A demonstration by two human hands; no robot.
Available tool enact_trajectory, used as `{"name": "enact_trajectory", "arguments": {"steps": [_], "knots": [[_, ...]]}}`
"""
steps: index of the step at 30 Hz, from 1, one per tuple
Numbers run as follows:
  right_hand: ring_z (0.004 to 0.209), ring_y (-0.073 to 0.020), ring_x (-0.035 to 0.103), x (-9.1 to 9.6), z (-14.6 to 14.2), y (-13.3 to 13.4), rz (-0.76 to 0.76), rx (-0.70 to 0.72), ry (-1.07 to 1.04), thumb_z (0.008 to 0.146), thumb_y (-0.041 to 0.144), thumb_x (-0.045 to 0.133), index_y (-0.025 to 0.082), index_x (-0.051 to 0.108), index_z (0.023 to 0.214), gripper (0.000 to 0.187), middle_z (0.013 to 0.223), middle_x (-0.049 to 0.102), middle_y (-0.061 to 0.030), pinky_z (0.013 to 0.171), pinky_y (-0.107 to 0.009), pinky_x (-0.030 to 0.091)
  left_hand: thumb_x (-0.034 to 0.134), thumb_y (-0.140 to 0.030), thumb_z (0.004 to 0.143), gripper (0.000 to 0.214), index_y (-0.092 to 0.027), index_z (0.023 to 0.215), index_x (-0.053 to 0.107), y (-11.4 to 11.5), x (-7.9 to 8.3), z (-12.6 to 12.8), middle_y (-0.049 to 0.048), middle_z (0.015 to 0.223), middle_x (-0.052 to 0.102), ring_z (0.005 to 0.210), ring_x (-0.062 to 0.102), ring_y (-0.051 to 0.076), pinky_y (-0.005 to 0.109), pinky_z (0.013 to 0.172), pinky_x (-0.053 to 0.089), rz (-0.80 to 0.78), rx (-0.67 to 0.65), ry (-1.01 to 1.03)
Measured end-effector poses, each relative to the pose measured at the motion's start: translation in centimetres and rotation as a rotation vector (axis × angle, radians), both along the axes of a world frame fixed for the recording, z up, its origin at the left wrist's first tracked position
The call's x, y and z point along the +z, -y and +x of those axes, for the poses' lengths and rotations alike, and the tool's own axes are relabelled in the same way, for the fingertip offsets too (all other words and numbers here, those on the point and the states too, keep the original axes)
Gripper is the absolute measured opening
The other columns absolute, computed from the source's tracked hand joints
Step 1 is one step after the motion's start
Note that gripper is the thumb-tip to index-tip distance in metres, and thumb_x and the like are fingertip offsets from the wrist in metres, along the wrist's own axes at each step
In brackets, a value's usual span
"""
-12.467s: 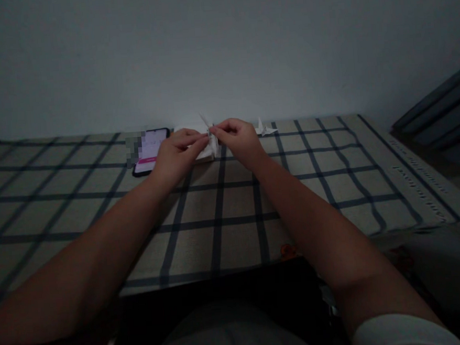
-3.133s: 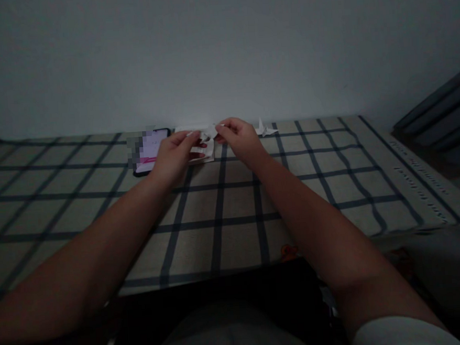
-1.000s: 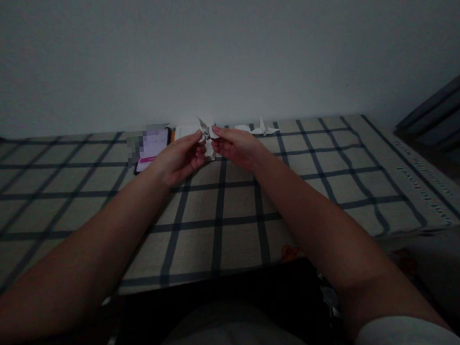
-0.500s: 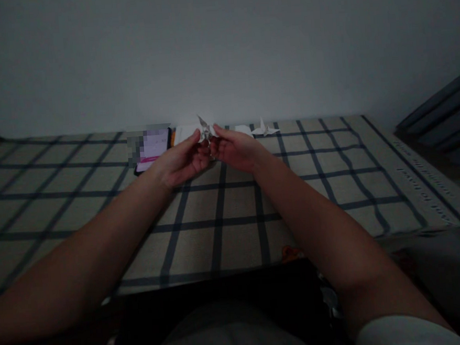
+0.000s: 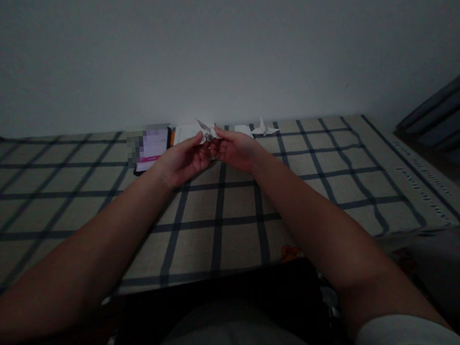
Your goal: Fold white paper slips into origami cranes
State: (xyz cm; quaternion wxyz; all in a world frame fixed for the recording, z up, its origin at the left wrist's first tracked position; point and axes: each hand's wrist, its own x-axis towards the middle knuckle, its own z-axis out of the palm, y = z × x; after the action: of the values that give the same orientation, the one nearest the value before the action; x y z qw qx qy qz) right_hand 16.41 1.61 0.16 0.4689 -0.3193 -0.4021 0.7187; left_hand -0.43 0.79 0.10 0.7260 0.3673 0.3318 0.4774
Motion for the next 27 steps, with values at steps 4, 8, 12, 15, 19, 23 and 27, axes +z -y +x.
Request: {"name": "enact_trajectory", "arguments": {"steps": [4, 8, 12, 15, 19, 23, 27], "knots": [[0.065, -0.0108, 0.066, -0.4, -0.1, -0.2, -0.034, -0.04, 0.016, 0.104, 0.029, 0.068, 0.019, 0.07, 0.087, 0.019, 0.073, 0.071, 0.0003, 0.073, -0.023, 0.059, 0.081, -0.016, 0.085, 0.018, -0.019, 0.097, 0.068, 0.1, 0.1, -0.1, -0.003, 0.074, 0.066, 0.059, 0.06, 0.006, 0.017, 0.058, 0.053, 0.084, 0.137, -0.092], [0.065, -0.0105, 0.065, -0.4, -0.1, -0.3, -0.045, -0.064, 0.009, 0.102, 0.026, 0.07, 0.018, 0.07, 0.089, 0.015, 0.074, 0.071, 0.0001, 0.071, -0.023, 0.058, 0.082, -0.016, 0.079, 0.028, -0.023, 0.101, 0.065, 0.1, -0.1, -0.3, -0.0052, 0.074, 0.063, 0.062, 0.06, 0.009, 0.017, 0.054, 0.047, 0.177, 0.235, -0.198], [0.067, -0.0097, 0.065, -0.4, 0.0, -0.3, -0.001, -0.096, 0.025, 0.095, 0.022, 0.078, 0.018, 0.071, 0.085, 0.012, 0.077, 0.072, -0.0001, 0.07, -0.021, 0.057, 0.079, -0.02, 0.079, 0.023, -0.023, 0.099, 0.068, -0.2, -0.5, -0.5, -0.0036, 0.077, 0.064, 0.066, 0.062, 0.01, 0.017, 0.058, 0.047, 0.32, 0.258, -0.301], [0.069, -0.0091, 0.065, -0.3, 0.1, -0.1, 0.044, -0.108, 0.086, 0.088, 0.02, 0.085, 0.017, 0.071, 0.08, 0.016, 0.077, 0.072, -0.0002, 0.071, -0.021, 0.057, 0.081, -0.021, 0.077, 0.029, -0.024, 0.104, 0.069, -0.4, -0.7, -0.6, -0.0025, 0.084, 0.067, 0.071, 0.065, 0.011, 0.018, 0.06, 0.049, 0.354, 0.292, -0.361], [0.071, -0.0094, 0.066, 0.1, 0.1, 0.1, 0.051, -0.101, 0.103, 0.091, 0.019, 0.083, 0.017, 0.073, 0.078, 0.016, 0.078, 0.073, -0.001, 0.072, -0.022, 0.058, 0.084, -0.021, 0.078, 0.034, -0.025, 0.108, 0.069, -0.2, -0.3, -0.7, -0.0018, 0.093, 0.07, 0.074, 0.066, 0.01, 0.018, 0.063, 0.05, 0.286, 0.269, -0.289], [0.075, -0.0103, 0.068, 0.2, 0.1, 0.1, 0.067, -0.033, 0.048, 0.093, 0.023, 0.081, 0.019, 0.074, 0.086, 0.011, 0.085, 0.076, -0.0015, 0.077, -0.022, 0.06, 0.085, -0.015, 0.081, 0.035, -0.024, 0.111, 0.069, 0.0, 0.5, -0.6, -0.0019, 0.089, 0.071, 0.069, 0.066, 0.008, 0.018, 0.066, 0.054, 0.128, 0.166, -0.115], [0.077, -0.0108, 0.07, 0.2, 0.1, 0.2, 0.088, 0.007, 0.021, 0.098, 0.029, 0.076, 0.021, 0.075, 0.089, 0.013, 0.085, 0.077, -0.0007, 0.078, -0.022, 0.061, 0.077, -0.01, 0.089, 0.026, -0.022, 0.111, 0.07, 0.2, 0.9, -0.4, 0.0009, 0.095, 0.075, 0.077, 0.072, 0.009, 0.019, 0.076, 0.059, 0.077, 0.114, 0.002]]}}
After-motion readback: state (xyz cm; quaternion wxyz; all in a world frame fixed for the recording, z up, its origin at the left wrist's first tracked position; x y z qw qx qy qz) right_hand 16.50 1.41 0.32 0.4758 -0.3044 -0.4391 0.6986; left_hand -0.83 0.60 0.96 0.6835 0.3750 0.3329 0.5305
